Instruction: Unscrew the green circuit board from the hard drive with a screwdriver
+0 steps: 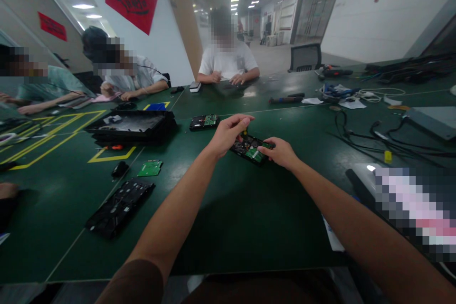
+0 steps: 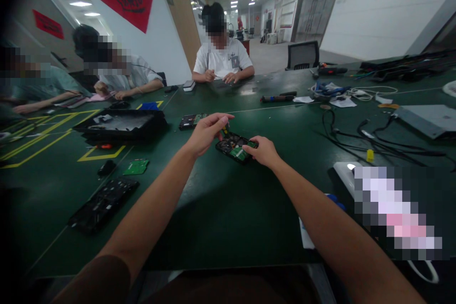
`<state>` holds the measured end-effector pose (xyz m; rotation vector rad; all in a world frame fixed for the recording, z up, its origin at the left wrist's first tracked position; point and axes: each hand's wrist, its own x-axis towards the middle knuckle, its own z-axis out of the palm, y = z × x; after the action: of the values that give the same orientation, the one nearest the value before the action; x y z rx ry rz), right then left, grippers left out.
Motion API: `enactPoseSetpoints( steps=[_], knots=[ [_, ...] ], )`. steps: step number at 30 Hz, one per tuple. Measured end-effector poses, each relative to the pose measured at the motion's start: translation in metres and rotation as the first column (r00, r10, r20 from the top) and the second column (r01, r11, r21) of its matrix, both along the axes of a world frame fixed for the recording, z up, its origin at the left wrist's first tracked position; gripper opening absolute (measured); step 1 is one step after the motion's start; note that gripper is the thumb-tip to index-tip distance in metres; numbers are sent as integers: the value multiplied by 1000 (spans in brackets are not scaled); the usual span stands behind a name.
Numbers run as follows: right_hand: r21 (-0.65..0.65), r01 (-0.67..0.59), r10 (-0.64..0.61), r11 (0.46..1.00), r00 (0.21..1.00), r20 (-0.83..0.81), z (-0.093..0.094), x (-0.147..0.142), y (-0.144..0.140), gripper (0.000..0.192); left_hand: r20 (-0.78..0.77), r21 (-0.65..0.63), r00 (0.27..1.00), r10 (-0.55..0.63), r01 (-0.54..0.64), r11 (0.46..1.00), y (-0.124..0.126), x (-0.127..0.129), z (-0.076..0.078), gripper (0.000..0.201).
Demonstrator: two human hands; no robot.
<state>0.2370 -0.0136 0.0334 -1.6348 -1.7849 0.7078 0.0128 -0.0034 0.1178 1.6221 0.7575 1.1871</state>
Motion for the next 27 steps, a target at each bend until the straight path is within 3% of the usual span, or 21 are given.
enactPoseSetpoints(
  steps=[3,5,12,16,21,27],
  knots=[
    [-32,23,-24,999,999,-37,0,-1,0,50,120,-213,991,-59,84,973,-1,1,7,27],
    [-39,21,-23,999,998,-63,0,-1,0,51,173,-281,984,-32,80,956,1,3,8,22],
    [-15,26,-27,1000,996,-88,-2,-2,4,46,75,-261,989,130,-106,960,8,-1,8,24],
    [-18,12,-14,1000,992,-123,-4,-1,6,44,79,-265,994,80,-56,962,4,-2,10,25],
    [-24,-7,5,1000,996,-89,-2,0,6,48,201,-298,978,56,7,955,4,5,6,20],
    [-54,19,-22,998,998,-54,3,-2,4,48,103,-238,993,61,-35,971,6,6,4,25]
  ],
)
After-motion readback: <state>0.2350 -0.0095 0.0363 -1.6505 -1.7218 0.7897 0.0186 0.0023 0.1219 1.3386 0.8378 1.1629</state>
